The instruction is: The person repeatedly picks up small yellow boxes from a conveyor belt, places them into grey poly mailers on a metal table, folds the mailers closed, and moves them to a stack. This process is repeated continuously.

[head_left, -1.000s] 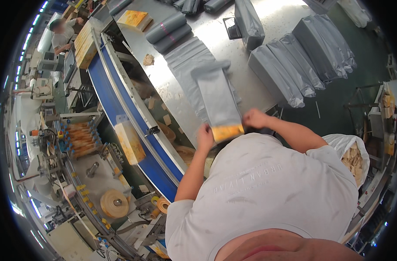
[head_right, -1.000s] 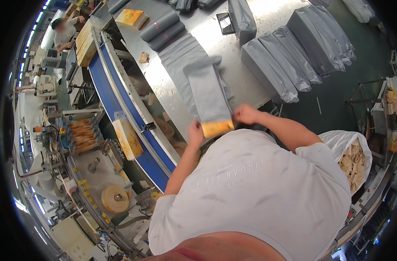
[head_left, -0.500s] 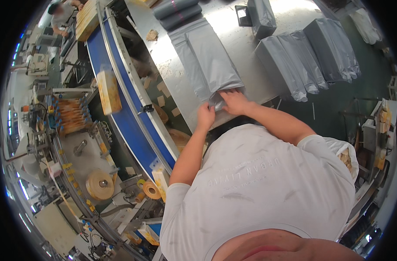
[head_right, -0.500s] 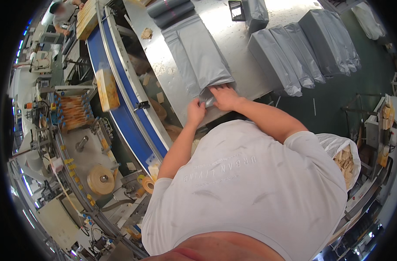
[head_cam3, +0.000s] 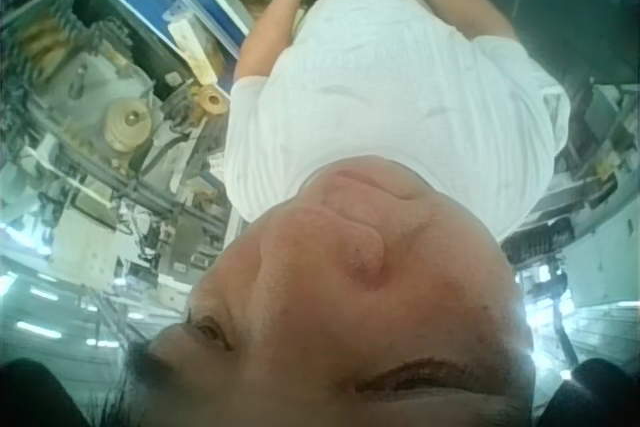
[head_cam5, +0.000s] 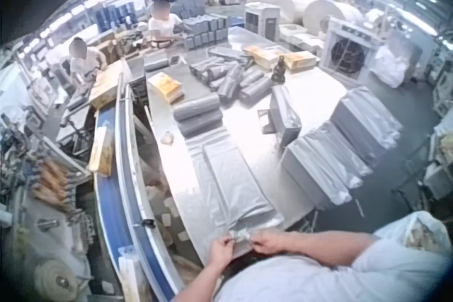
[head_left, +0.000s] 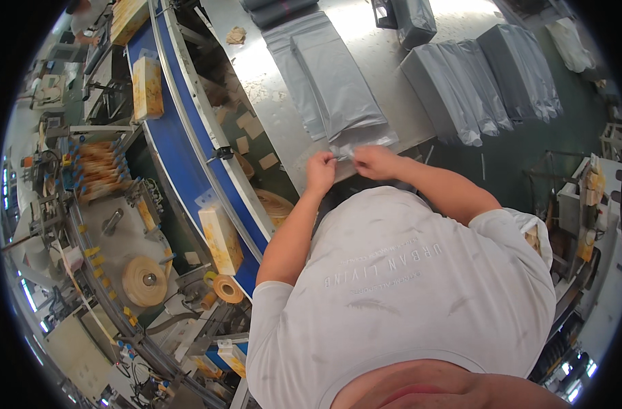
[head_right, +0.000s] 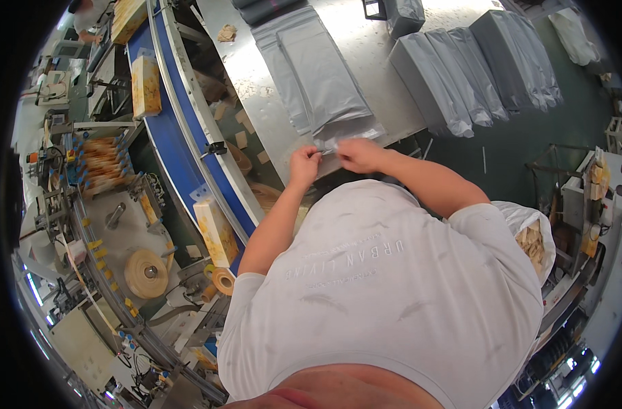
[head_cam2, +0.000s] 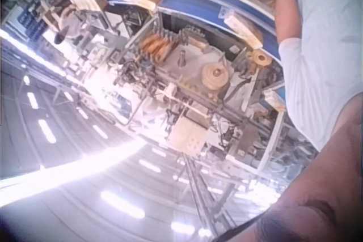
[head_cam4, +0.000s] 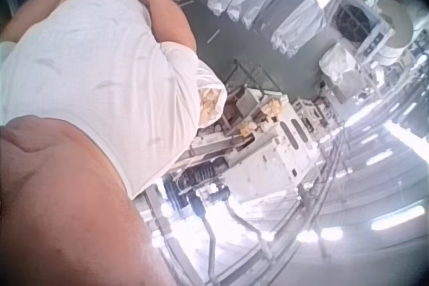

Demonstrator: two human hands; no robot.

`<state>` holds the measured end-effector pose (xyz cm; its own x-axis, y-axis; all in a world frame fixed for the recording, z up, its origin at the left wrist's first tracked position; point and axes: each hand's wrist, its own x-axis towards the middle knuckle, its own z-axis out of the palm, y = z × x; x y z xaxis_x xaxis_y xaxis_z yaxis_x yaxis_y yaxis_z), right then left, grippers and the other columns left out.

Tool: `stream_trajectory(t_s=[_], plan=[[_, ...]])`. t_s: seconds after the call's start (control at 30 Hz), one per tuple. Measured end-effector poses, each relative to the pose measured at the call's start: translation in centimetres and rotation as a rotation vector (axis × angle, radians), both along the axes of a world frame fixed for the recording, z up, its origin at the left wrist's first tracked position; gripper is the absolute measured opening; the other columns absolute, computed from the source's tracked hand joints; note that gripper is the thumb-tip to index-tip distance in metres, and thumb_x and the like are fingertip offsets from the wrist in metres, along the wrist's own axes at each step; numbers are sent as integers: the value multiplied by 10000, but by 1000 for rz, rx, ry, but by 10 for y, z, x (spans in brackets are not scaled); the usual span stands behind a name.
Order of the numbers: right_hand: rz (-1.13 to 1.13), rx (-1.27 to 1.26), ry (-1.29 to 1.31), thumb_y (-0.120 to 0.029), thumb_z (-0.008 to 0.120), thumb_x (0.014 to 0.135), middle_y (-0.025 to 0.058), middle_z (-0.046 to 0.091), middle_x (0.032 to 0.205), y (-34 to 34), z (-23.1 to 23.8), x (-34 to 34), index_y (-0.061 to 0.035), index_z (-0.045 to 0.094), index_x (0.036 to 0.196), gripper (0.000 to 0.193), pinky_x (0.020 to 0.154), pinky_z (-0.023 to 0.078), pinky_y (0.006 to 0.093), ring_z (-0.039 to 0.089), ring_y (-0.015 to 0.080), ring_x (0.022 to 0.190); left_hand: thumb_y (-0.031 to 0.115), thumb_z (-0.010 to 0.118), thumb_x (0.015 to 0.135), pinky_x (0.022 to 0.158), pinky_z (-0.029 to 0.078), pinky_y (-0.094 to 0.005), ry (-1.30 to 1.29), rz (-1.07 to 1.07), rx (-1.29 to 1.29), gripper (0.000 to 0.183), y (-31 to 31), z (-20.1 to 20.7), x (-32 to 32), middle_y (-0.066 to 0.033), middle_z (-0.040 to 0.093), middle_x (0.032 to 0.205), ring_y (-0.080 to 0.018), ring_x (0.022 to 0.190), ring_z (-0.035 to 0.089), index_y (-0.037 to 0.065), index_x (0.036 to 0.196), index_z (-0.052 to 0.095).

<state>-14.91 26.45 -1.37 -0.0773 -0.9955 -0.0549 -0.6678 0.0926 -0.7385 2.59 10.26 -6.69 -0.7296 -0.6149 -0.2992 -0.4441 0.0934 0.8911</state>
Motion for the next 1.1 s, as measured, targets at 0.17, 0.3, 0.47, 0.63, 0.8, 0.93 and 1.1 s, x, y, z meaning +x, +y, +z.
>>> stream_trajectory(t_s=[0.17, 0.3, 0.47, 0.63, 0.8, 0.93, 1.1], plan=[[-148, 1048, 347, -157, 749, 840, 182, 726, 1139, 248, -48, -41, -71, 699, 998, 186, 854, 589, 522, 704, 409, 1070, 88, 748, 916, 795, 547, -347, -114, -113, 93, 103, 0, 33, 10, -120, 719, 883, -203, 828, 690, -13, 934, 738], [144, 1305, 182, -100, 744, 824, 192, 694, 1239, 232, 8, -49, -55, 701, 1097, 280, 932, 572, 504, 651, 410, 1189, 68, 731, 877, 1012, 519, -415, 106, -225, -662, 197, -18, 63, 3, -160, 650, 1297, -274, 1155, 647, 51, 1072, 713], [-45, -157, 714, 2, 669, 814, 111, 620, 1416, 72, 79, -90, -81, 656, 1307, 500, 1161, 457, 440, 561, 331, 1363, 60, 677, 848, 1244, 374, -490, 309, -831, -1259, 279, -57, 75, -34, -166, 471, 1610, -335, 1526, 422, 60, 1127, 683], [546, -287, 873, -87, 679, 846, 70, 708, 1307, 8, 36, -136, -69, 767, 1063, 235, 1194, 439, 455, 550, 293, 1410, 59, 678, 843, 1256, 367, -481, 280, -1073, -1194, 236, -76, 75, -51, -139, 551, 1546, -297, 1528, 435, 32, 1076, 653], [-132, -223, -16, -129, 652, 939, 99, 753, 1067, 6, -2, -139, -21, 743, 965, 144, 920, 557, 403, 713, 264, 1024, 127, 698, 906, 998, 528, -432, 248, -682, -795, 133, -79, 69, -50, -127, 696, 1240, -270, 1156, 657, 41, 916, 597], [-765, -41, -412, -207, 646, 1023, 126, 734, 852, -27, -6, -122, 8, 718, 928, 246, 733, 539, 366, 707, 229, 795, 202, 703, 1026, 698, 518, -361, 11, 89, -186, 316, -75, 46, -80, -47, 625, 767, -194, 695, 588, 53, 801, 538], [-1062, 118, -234, -374, 663, 1022, 159, 732, 857, -77, -23, -114, -5, 719, 968, 377, 790, 531, 466, 707, 317, 842, 271, 673, 1074, 730, 503, -315, 97, 478, 176, 265, -80, 6, -110, -5, 559, 837, -150, 772, 552, 58, 950, 574]])
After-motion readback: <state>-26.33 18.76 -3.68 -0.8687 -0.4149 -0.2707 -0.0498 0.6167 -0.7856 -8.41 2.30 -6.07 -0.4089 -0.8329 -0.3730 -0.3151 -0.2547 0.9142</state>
